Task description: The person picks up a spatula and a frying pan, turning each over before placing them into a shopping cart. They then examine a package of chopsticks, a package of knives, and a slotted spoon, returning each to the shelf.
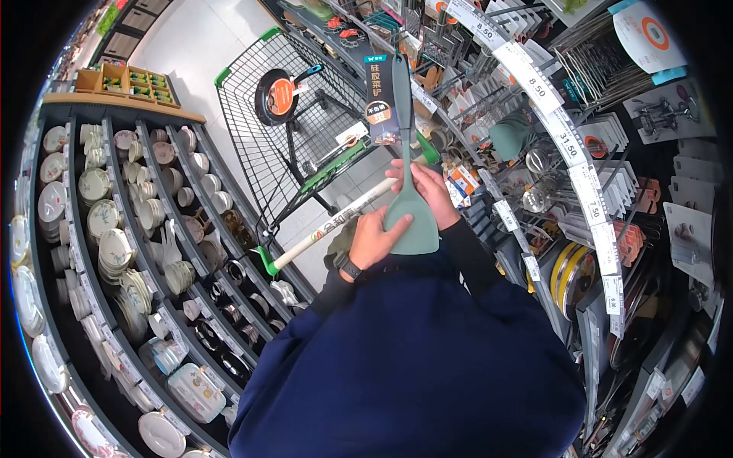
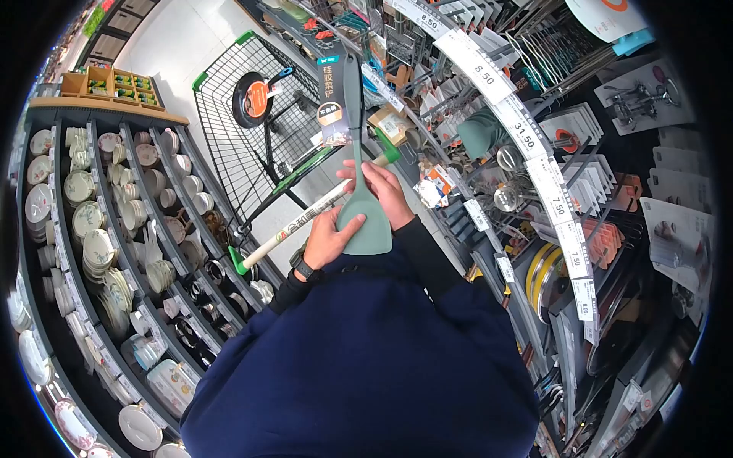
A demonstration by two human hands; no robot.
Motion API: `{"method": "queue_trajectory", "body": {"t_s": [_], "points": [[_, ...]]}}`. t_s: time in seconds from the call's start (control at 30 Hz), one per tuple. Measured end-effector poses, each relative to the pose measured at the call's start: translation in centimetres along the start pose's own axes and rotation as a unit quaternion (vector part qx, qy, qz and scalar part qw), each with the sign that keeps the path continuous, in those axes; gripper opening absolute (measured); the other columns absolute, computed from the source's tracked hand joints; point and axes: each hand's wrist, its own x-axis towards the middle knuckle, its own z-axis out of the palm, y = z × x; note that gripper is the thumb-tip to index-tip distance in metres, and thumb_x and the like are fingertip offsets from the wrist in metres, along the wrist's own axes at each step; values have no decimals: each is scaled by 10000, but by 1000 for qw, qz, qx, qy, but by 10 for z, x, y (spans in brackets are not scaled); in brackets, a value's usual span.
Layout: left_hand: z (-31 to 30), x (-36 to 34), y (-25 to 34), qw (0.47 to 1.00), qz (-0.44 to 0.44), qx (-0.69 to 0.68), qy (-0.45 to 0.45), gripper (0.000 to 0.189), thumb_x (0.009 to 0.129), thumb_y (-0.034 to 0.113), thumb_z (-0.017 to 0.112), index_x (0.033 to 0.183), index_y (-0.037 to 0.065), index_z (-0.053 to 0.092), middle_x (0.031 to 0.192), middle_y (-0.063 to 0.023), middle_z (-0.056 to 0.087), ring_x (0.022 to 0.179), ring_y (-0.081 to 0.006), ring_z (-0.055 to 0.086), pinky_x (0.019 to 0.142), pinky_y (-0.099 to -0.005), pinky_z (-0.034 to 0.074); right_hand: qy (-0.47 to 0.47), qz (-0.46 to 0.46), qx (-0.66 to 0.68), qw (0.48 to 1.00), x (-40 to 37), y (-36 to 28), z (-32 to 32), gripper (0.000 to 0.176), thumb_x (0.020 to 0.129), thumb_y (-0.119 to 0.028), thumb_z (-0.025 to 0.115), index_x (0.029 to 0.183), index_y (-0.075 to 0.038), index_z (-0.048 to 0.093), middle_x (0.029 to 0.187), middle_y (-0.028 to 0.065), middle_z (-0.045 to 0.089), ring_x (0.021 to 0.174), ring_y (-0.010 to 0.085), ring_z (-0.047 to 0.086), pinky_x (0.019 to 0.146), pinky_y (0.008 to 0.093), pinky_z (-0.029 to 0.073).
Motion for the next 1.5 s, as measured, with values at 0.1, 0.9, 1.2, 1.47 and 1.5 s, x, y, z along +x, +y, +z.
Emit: {"method": "queue_trajectory", "body": {"t_s": [0.1,0.9,1.2,1.47,1.5], "points": [[0,-1,-1,1000,-1,-21,12,409,898,369,671,1000,-27,683,714,-163,700,666,-275,717,631,-350,545,-11,4,20,1000,2,1,0,406,1061,-286,418,1322,-4,549,1163,107,666,909,126,604,830,269,508],[-19,-26,8,914,17,-388,-117,442,982,191,599,1342,-50,516,1292,-121,595,1216,-177,548,1023,-283,418,-25,-60,-8,998,-14,-28,4,206,964,-116,615,1149,-35,578,1096,133,681,823,153,669,744,288,551],[-10,-28,8,971,26,-215,-102,199,948,88,650,1106,-10,578,934,20,608,814,-39,541,714,-215,471,-42,-62,-47,996,-27,-34,23,201,946,-96,642,1048,-77,471,1118,160,675,856,189,685,744,306,566],[-4,-34,14,955,47,-278,-95,227,962,60,623,1163,-12,547,1011,-11,603,911,-53,544,810,-230,468,-77,-49,7,996,-33,-34,29,253,999,-136,569,1220,-48,482,1218,174,631,904,187,673,785,318,575],[-3,-35,15,949,40,-298,-95,247,961,59,624,1182,-17,545,1036,-21,610,943,-58,550,835,-234,467,-78,-49,5,996,-34,-34,31,253,999,-136,569,1220,-48,482,1218,174,631,904,187,673,785,318,575]]}}
